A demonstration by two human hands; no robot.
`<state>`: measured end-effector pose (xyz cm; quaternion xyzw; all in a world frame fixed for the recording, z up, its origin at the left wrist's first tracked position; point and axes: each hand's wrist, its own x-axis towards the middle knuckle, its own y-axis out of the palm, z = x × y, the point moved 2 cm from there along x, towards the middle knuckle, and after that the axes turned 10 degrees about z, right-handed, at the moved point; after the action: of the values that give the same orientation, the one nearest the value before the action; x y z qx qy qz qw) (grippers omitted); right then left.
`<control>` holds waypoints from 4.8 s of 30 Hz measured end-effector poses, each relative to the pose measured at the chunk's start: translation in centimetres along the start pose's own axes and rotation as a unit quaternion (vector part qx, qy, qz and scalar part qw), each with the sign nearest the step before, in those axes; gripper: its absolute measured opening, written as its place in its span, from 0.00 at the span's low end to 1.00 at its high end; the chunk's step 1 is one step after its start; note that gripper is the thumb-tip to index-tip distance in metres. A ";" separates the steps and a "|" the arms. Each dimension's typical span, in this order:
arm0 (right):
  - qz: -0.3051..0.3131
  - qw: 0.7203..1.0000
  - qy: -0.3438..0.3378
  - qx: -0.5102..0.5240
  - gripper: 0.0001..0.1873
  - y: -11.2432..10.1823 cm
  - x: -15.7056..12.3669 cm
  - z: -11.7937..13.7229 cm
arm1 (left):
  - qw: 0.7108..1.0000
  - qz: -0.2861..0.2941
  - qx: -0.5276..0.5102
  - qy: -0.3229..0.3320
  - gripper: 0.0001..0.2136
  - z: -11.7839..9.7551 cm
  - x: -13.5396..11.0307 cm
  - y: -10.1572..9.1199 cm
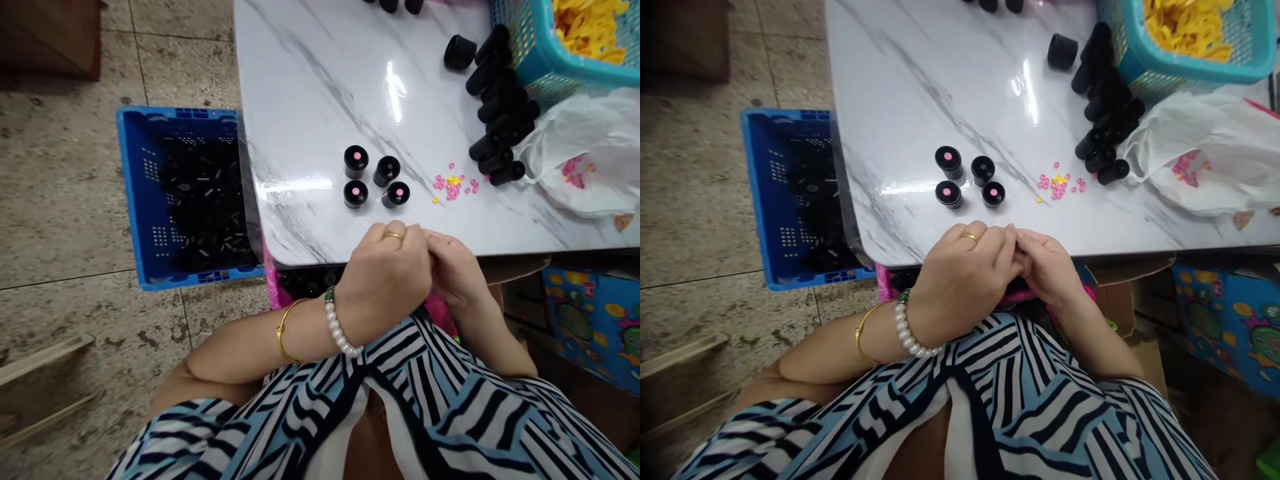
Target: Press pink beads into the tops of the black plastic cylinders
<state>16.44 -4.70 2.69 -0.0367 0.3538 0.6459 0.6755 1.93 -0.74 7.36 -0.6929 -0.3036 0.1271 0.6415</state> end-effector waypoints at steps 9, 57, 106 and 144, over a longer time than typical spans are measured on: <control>-0.028 0.986 -0.092 -0.140 0.10 -1.3 1.2 1.3 | 0.987 -0.052 -0.154 -0.012 0.10 3.1 -1.3 1.4; -0.116 0.702 -0.363 -0.602 0.13 2.9 -1.1 0.4 | 0.963 -0.095 -0.241 -0.076 0.11 4.7 -3.9 5.3; -0.043 0.981 -0.017 -0.187 0.09 0.8 0.1 2.6 | 0.969 -0.053 -0.230 -0.072 0.10 5.2 -3.7 4.9; -0.050 0.949 -0.184 -0.249 0.08 0.7 0.0 3.1 | 0.971 -0.063 -0.218 -0.070 0.10 5.1 -3.8 5.2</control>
<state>17.18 -3.06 5.30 -0.1018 0.0485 0.6742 0.7299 -2.59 1.19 0.83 -0.7845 -0.4118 0.0655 0.4590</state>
